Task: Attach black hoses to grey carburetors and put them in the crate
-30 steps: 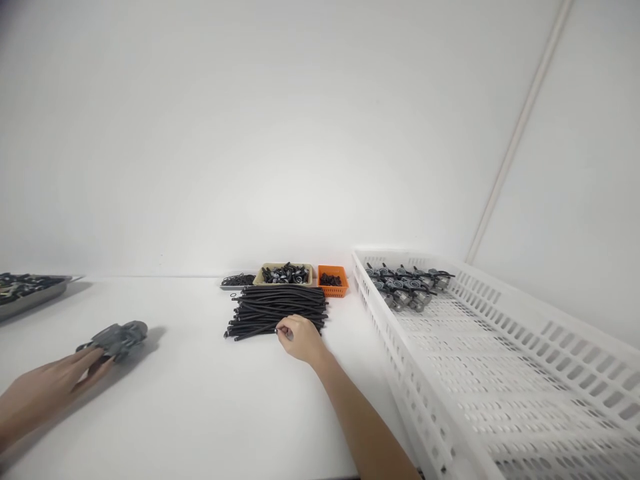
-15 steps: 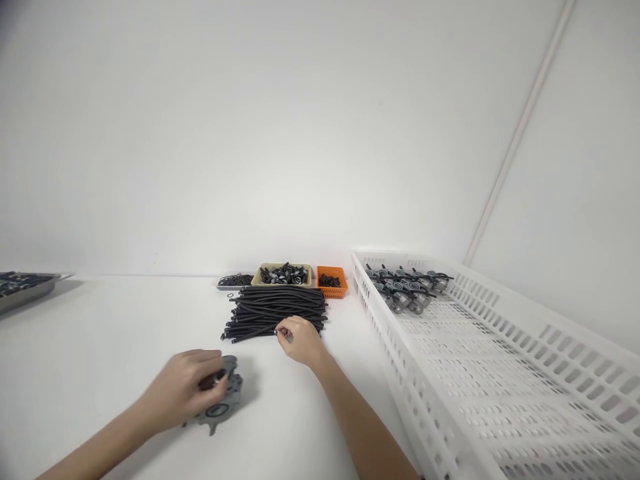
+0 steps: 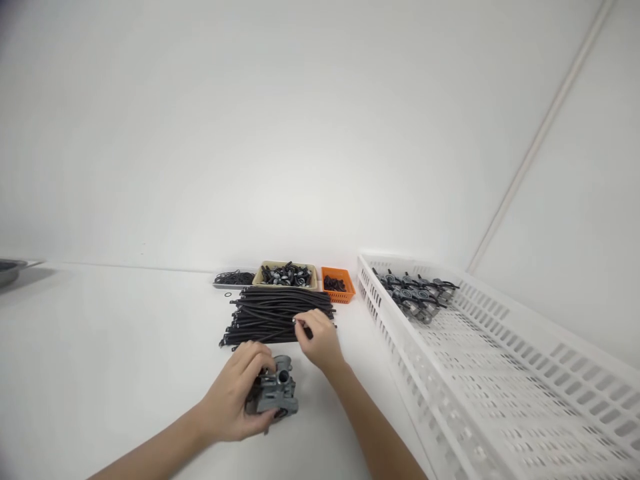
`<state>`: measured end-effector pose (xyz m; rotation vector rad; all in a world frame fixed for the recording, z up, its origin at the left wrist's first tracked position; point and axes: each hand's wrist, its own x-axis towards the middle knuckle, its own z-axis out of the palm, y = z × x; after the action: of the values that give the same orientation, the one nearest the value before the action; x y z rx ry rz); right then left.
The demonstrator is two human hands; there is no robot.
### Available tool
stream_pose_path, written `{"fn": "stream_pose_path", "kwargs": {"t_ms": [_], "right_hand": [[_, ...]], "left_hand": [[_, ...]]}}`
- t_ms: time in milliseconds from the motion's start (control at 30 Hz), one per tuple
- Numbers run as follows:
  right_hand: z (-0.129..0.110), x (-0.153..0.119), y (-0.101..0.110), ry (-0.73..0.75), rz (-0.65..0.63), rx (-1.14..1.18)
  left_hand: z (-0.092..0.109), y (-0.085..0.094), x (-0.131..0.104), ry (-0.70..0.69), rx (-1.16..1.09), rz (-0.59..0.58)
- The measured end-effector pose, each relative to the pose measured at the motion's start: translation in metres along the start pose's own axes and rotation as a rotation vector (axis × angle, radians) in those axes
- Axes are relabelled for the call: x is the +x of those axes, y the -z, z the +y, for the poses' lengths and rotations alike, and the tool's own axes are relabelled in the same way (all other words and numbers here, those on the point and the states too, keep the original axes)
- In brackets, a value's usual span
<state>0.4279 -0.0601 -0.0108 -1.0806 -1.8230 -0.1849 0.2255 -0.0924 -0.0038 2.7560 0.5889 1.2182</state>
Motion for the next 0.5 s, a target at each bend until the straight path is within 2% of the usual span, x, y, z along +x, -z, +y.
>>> {"fn": "stream_pose_path", "kwargs": {"t_ms": [100, 167, 233, 333, 500], "right_hand": [[0.005, 0.017, 0.004, -0.096, 0.081, -0.037], [0.013, 0.037, 0.003, -0.176, 0.054, -0.078], [0.026, 0.062, -0.001, -0.252, -0.06, -0.135], [0.05, 0.098, -0.016, -0.343, -0.315, -0.269], [0.085, 0.132, -0.051, -0.302, -0.538, -0.318]], "left_hand": [[0.0, 0.0, 0.0, 0.137, -0.137, -0.097], [-0.001, -0.002, 0.0, 0.234, -0.224, -0.203], [-0.004, -0.004, -0.001, 0.28, -0.249, -0.261], [-0.008, -0.007, -0.004, 0.267, -0.222, -0.265], [-0.011, -0.009, -0.004, 0.255, -0.188, -0.286]]}}
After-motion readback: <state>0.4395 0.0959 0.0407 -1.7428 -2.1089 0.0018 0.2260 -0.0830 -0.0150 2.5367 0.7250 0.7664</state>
